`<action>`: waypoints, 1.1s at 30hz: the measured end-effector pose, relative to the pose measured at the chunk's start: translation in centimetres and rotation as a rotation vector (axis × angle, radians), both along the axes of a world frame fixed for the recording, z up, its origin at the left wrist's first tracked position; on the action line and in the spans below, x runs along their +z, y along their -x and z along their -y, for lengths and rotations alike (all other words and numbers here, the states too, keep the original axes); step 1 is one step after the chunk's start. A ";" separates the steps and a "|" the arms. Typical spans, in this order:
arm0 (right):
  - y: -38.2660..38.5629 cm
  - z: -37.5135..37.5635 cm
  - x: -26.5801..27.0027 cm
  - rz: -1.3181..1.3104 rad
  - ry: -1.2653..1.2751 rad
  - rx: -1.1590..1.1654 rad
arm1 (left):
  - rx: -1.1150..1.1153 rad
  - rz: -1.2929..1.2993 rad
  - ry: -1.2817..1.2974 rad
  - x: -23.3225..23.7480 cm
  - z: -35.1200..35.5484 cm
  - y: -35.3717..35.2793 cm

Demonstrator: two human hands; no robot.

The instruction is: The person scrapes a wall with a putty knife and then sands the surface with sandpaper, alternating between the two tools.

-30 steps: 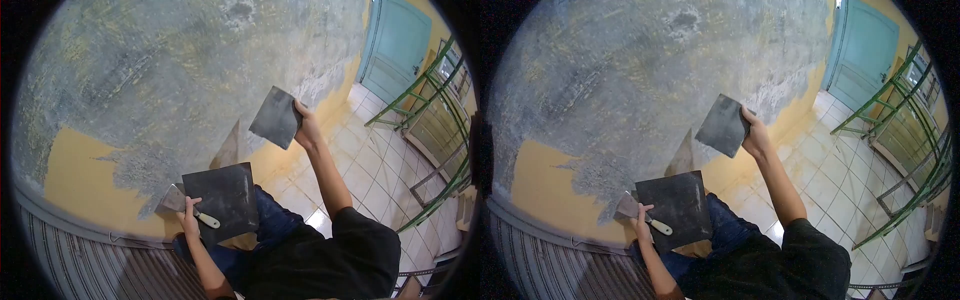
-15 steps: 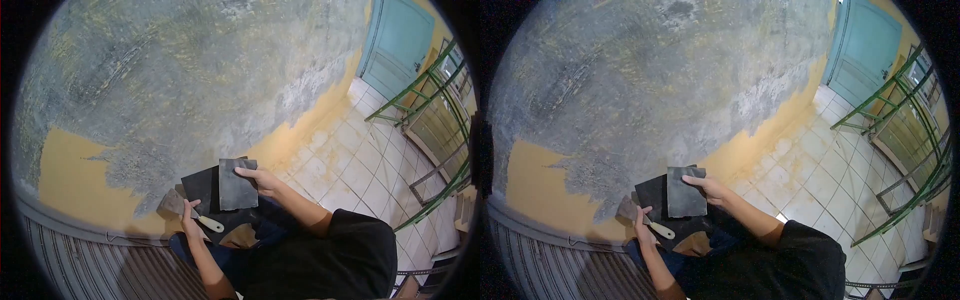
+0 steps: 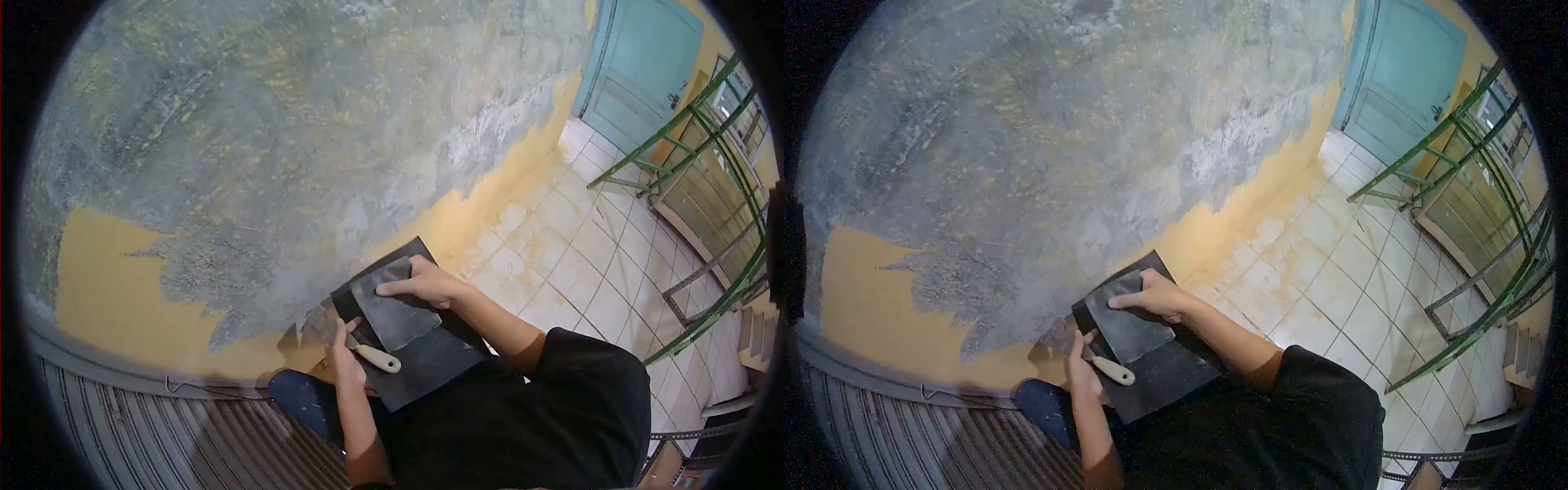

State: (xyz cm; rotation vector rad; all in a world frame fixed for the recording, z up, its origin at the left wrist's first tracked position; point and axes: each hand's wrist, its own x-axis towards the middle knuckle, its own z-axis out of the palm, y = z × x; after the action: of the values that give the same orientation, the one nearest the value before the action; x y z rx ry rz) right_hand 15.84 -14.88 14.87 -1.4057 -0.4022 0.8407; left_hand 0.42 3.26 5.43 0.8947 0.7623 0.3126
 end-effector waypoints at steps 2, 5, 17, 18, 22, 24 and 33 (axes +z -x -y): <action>0.6 -0.8 -3.4 0.032 0.114 0.037 | -0.020 0.026 0.068 -4.1 0.3 0.5; 2.2 -2.1 -10.2 0.073 0.197 0.111 | -0.020 -0.086 0.052 -6.9 0.4 1.9; 6.7 -5.3 -11.5 0.526 0.223 -0.142 | 0.028 -0.090 0.075 -5.5 -1.1 3.8; 7.0 -5.5 -11.5 0.640 0.230 -0.181 | 0.028 -0.088 0.070 -5.2 -1.1 3.9; 7.1 -5.4 -10.1 0.676 0.334 -0.140 | 0.018 -0.038 0.075 -7.0 -1.7 4.6; 6.8 -5.4 -10.4 0.783 0.448 -0.128 | -0.025 -0.030 0.129 -6.8 -1.9 5.0; 7.6 -5.6 -10.7 1.118 0.486 -0.164 | -0.066 0.002 0.190 -4.8 -1.0 5.2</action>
State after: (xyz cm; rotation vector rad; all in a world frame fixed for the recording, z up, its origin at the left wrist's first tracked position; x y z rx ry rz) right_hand 8.22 -9.26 4.15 -2.2653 -0.9423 -0.0855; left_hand -4.81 4.23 0.62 0.7385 0.7460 0.1795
